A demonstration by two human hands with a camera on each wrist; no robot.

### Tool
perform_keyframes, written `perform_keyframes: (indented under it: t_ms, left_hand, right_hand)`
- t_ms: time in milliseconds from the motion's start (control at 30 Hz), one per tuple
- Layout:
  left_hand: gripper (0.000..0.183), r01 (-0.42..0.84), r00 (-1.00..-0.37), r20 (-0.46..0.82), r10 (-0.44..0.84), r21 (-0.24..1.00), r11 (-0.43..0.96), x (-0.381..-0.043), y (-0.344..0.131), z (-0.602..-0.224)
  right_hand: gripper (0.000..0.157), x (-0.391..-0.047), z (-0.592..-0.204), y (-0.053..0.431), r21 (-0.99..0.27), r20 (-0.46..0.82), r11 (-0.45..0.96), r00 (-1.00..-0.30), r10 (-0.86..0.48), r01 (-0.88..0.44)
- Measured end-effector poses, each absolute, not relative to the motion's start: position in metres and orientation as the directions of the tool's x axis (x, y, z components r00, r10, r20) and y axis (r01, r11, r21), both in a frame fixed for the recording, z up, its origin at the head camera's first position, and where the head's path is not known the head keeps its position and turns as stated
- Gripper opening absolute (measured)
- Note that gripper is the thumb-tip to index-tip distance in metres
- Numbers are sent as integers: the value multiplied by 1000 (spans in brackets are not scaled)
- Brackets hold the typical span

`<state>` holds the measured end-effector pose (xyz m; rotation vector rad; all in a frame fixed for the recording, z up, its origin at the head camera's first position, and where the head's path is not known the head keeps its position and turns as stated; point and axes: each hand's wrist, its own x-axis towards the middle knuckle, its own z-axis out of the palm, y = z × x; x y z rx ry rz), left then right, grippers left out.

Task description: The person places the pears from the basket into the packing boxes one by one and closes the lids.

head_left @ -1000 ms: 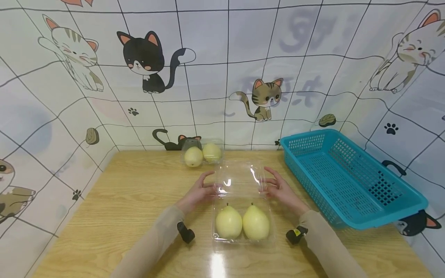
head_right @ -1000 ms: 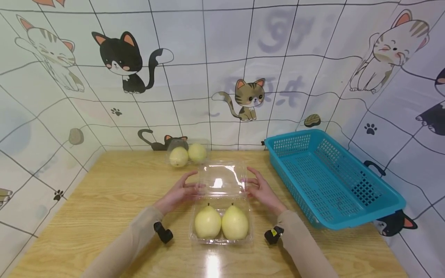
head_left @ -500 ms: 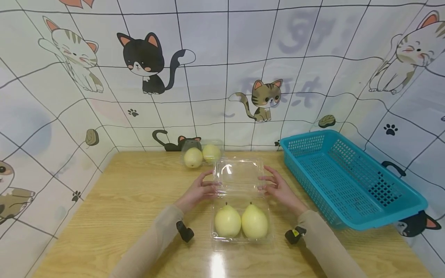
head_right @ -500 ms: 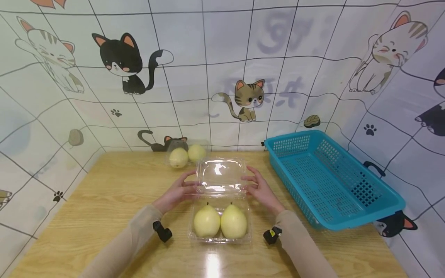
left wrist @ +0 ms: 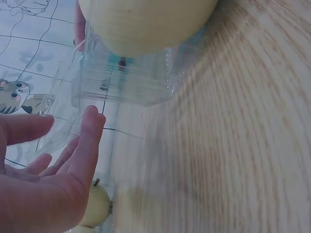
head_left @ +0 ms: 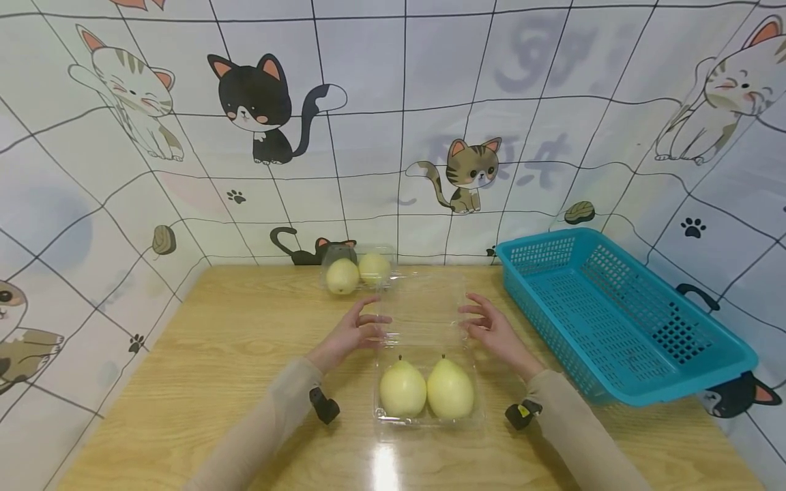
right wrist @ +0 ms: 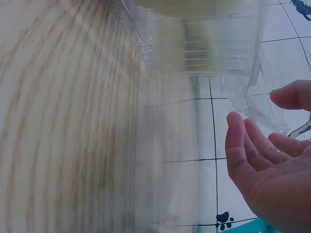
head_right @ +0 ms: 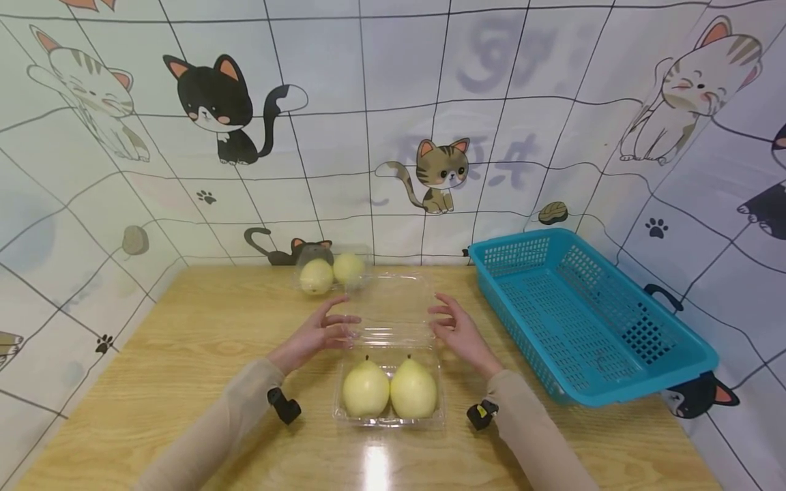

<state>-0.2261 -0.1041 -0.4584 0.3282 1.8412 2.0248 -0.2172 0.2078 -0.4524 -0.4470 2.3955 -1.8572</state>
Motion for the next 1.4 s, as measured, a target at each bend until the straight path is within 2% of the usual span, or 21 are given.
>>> perform_keyframes:
  t_ms: [267, 500, 967, 1400]
  left_hand:
    - [61, -110, -870, -66, 489, 992, -61, -223, -108, -452]
    - [62, -98, -847, -52, 530, 993, -60, -222, -114, -448]
    - [67, -81, -805, -56, 591, 997, -16, -212, -125, -442]
    - [66, -57, -790, -53, 611, 998, 12, -202, -133, -435]
  right_hand:
    - [57, -210, -441, 209, -906, 166, 343, -954, -249, -247]
    - [57, -206, -437, 213, -882, 217, 360, -939, -268, -306]
    - [56, -192, -427, 220, -863, 232, 355, -906, -355, -359]
    - [59, -177, -420, 226, -792, 250, 443, -885, -392, -420]
